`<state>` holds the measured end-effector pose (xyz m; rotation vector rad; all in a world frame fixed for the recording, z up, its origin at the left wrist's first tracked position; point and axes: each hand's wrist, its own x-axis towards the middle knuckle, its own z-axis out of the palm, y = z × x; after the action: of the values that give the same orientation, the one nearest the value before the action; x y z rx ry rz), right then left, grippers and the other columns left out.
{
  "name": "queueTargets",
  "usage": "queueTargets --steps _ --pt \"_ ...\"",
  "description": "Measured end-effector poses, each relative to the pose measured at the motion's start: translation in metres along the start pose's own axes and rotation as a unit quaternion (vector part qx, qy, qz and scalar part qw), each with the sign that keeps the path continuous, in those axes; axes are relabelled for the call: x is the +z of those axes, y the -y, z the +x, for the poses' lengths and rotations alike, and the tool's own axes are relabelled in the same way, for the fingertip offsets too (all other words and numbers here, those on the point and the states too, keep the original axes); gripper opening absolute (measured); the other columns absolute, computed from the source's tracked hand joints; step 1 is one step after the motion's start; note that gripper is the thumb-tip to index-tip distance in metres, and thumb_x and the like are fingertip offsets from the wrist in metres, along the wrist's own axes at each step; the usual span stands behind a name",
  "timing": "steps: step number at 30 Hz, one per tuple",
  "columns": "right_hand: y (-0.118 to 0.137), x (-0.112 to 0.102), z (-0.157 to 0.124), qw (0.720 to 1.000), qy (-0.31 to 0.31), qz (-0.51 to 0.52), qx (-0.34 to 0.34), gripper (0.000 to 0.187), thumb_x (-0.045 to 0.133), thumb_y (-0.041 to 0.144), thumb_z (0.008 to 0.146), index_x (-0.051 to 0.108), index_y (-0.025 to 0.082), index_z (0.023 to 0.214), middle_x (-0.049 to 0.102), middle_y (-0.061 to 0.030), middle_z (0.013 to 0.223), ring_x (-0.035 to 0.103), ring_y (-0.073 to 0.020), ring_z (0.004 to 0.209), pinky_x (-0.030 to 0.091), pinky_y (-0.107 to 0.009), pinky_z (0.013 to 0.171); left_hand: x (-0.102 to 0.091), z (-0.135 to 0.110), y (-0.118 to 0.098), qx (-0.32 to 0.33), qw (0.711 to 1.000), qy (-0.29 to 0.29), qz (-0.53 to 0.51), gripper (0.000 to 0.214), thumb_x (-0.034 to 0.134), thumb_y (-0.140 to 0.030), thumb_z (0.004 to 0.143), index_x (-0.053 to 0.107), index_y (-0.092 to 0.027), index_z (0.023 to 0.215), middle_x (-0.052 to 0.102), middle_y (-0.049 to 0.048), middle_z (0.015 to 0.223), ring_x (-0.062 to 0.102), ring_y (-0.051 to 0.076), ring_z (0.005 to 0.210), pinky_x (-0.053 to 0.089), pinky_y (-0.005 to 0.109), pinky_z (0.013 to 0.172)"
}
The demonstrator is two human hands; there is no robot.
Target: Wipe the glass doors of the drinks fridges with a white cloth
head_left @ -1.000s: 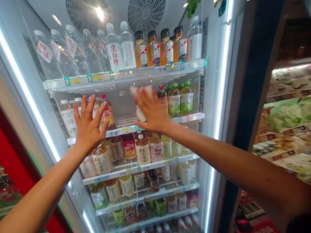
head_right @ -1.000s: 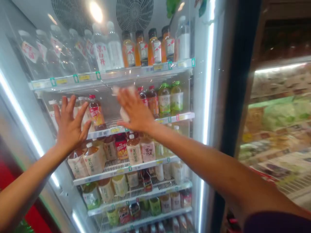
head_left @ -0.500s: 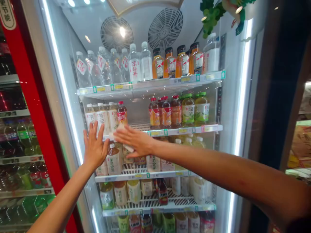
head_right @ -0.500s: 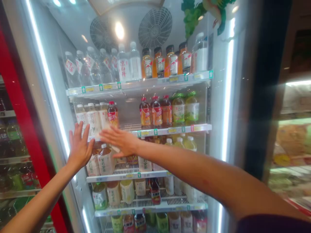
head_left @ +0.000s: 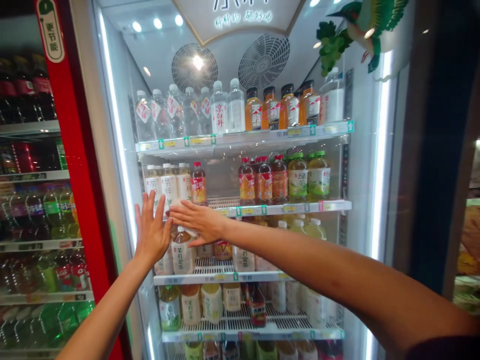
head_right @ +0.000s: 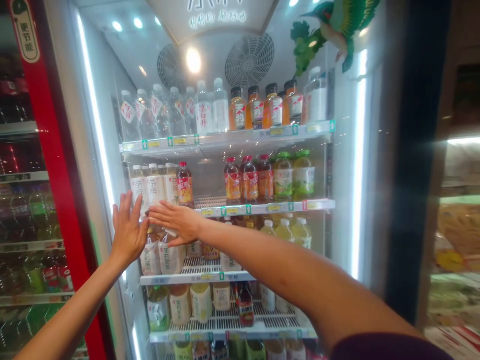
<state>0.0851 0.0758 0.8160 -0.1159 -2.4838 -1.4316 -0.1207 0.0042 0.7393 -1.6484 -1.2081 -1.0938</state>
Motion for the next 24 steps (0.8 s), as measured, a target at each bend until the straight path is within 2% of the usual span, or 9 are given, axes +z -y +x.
queueTargets --steps 2,5,7,13,16,18,20,22,24 --pt "-0.019 -0.004 -0.002 1.000 0.008 -0.011 -0.002 0.089 0.039 0.068 0.099 0.020 0.009 0.162 0.019 -0.0087 0.172 0.012 -0.0214 0.160 0.005 -0.043 0.132 0.000 0.002 0.000 0.007 1.000 -0.005 -0.002 0.069 0.041 -0.034 0.103 0.009 -0.034 0.164 0.009 0.0116 0.173 0.005 0.035 0.160 0.009 0.072 0.124" --pt "-0.071 -0.025 -0.007 0.977 -0.057 -0.016 0.204 0.088 0.039 0.063 0.100 0.011 0.008 0.163 0.013 -0.0128 0.173 0.007 -0.0273 0.160 0.004 -0.052 0.131 0.001 0.006 -0.005 0.011 1.000 -0.010 -0.007 0.070 0.040 -0.034 0.103 0.007 -0.035 0.164 0.006 0.0099 0.174 0.004 0.035 0.160 0.008 0.072 0.125" --pt "-0.078 -0.029 -0.016 0.955 -0.082 -0.011 0.285 0.089 0.040 0.062 0.100 0.011 0.007 0.162 0.012 -0.0160 0.172 0.006 -0.0307 0.160 0.004 -0.055 0.131 0.003 0.008 -0.012 0.013 1.000 -0.012 -0.013 0.070 0.040 -0.034 0.103 0.007 -0.035 0.164 0.007 0.0095 0.174 0.004 0.034 0.161 0.008 0.071 0.125" --pt "-0.018 -0.002 -0.083 0.999 0.025 0.016 0.013 0.089 0.039 0.069 0.098 0.019 0.012 0.163 0.016 -0.0068 0.173 0.008 -0.0206 0.161 0.005 -0.044 0.133 0.023 0.015 -0.040 0.043 0.998 -0.001 -0.034 0.072 0.044 -0.036 0.102 0.007 -0.036 0.164 0.010 0.0094 0.174 0.006 0.034 0.160 0.009 0.069 0.126" --pt "-0.052 -0.011 -0.119 0.991 -0.004 0.002 0.133 0.087 0.040 0.065 0.100 0.012 0.014 0.164 0.014 -0.0078 0.173 0.005 -0.0217 0.161 0.004 -0.049 0.133 0.035 0.027 -0.058 0.057 0.997 0.003 -0.049 0.073 0.045 -0.036 0.102 0.007 -0.038 0.164 0.009 0.0072 0.174 0.007 0.034 0.160 0.009 0.069 0.126" --pt "-0.075 -0.018 -0.138 0.958 -0.050 -0.016 0.283 0.089 0.040 0.065 0.100 0.006 0.014 0.164 0.012 -0.0107 0.173 0.003 -0.0259 0.161 0.004 -0.055 0.131 0.043 0.037 -0.073 0.068 0.996 0.005 -0.056 0.074 0.046 -0.036 0.101 0.006 -0.038 0.163 0.009 0.0059 0.174 0.006 0.034 0.160 0.008 0.069 0.126" --pt "-0.075 -0.015 -0.153 0.923 -0.078 -0.025 0.377 0.092 0.038 0.067 0.100 0.004 0.011 0.164 0.011 -0.0144 0.173 0.002 -0.0297 0.161 0.005 -0.058 0.130 0.052 0.045 -0.089 0.085 0.995 0.006 -0.061 0.075 0.047 -0.035 0.101 0.006 -0.038 0.164 0.008 0.0056 0.174 0.004 0.032 0.161 0.007 0.068 0.127" --pt "-0.054 -0.004 -0.169 0.930 -0.071 -0.019 0.360 0.096 0.036 0.072 0.098 0.004 0.010 0.164 0.012 -0.0161 0.172 0.003 -0.0305 0.161 0.007 -0.057 0.131 0.062 0.051 -0.105 0.105 0.992 0.004 -0.062 0.075 0.048 -0.035 0.101 0.006 -0.037 0.164 0.008 0.0057 0.174 0.003 0.031 0.161 0.005 0.066 0.128" --pt "-0.034 0.008 -0.187 0.962 -0.046 -0.005 0.271 0.098 0.035 0.076 0.097 0.002 0.013 0.165 0.016 -0.0137 0.172 0.006 -0.0277 0.161 0.009 -0.054 0.132 0.073 0.056 -0.120 0.132 0.989 -0.002 -0.062 0.077 0.049 -0.037 0.101 0.006 -0.036 0.164 0.008 0.0053 0.174 0.003 0.030 0.161 0.005 0.062 0.129"
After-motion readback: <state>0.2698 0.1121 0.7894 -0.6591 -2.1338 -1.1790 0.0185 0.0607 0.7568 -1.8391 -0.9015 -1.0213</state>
